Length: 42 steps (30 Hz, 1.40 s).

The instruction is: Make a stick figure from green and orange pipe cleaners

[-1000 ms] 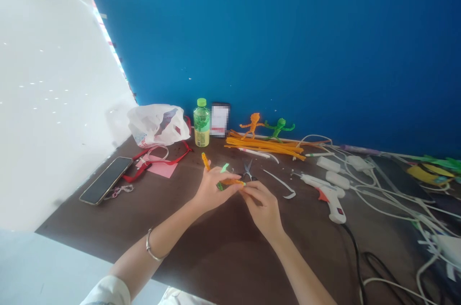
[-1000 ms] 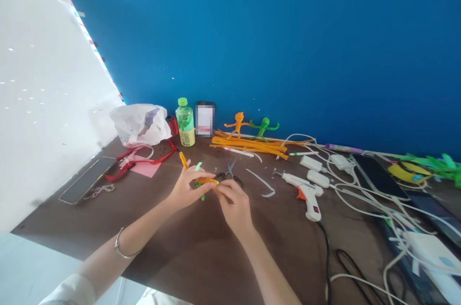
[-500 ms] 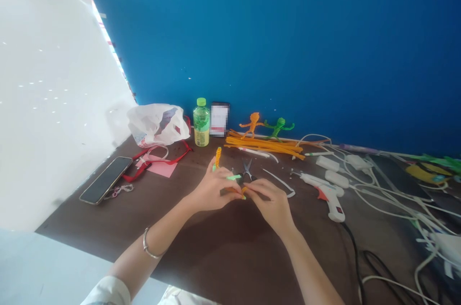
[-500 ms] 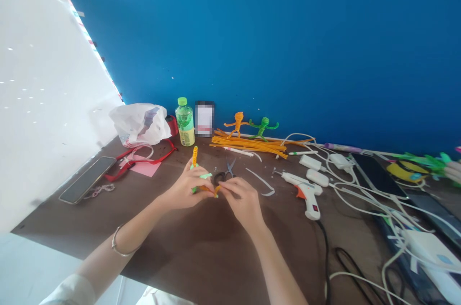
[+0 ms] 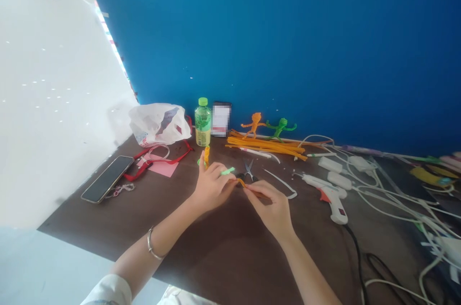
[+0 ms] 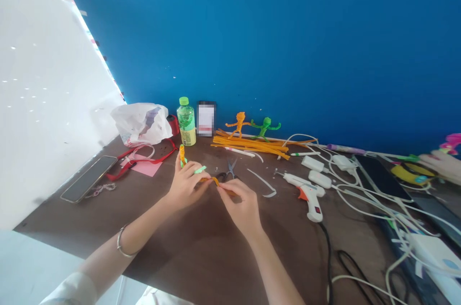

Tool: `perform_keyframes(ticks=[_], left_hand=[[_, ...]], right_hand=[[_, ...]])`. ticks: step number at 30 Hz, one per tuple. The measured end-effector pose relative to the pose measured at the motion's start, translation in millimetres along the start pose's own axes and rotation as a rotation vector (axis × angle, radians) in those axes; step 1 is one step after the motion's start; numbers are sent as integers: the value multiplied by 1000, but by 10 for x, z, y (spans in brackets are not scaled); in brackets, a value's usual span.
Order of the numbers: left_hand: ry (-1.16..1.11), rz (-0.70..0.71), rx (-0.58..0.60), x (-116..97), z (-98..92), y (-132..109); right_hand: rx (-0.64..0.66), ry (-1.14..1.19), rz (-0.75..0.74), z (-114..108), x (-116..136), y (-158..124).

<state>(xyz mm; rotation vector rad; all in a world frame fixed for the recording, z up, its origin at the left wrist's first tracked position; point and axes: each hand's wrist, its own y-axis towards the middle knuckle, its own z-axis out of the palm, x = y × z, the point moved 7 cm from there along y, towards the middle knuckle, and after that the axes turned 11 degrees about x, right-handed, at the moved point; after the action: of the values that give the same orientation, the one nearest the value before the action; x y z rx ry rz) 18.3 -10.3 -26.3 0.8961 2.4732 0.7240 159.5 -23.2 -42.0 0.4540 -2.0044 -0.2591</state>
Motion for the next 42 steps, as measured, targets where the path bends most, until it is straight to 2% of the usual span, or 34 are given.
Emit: perform_keyframes(ticks=[5, 9, 12, 16, 20, 25, 29, 33, 36, 39, 42], left_hand=[[-164, -187, -29, 110, 17, -15], [-357, -271, 38, 153, 78, -15], [-498, -257, 117, 136, 98, 1], [-568, -106, 275, 16, 93, 43], [-440, 25, 367, -82, 106, 48], [-86, 132, 268, -153, 164, -1], [36, 69, 133, -101, 213, -48], [2, -60, 43, 5, 195, -61], [-40, -93, 101, 17, 202, -39], [-49, -65, 185, -26, 212, -19], [8, -35, 210, -60, 204, -15]], right_hand=[[40, -2, -85, 112, -1, -25], [62, 1, -96, 160, -66, -31], [78, 16, -62, 137, -106, -11], [77, 1, -23, 43, -108, 20], [48, -36, -8, -46, -107, 34], [10, -104, 0, -61, -92, 27], [17, -67, 25, 38, -73, 0], [18, 2, 34, 127, -65, -21], [-3, 42, 37, 129, -84, -28], [-17, 71, 37, 115, -103, -36], [-36, 89, 42, 108, -101, -45]])
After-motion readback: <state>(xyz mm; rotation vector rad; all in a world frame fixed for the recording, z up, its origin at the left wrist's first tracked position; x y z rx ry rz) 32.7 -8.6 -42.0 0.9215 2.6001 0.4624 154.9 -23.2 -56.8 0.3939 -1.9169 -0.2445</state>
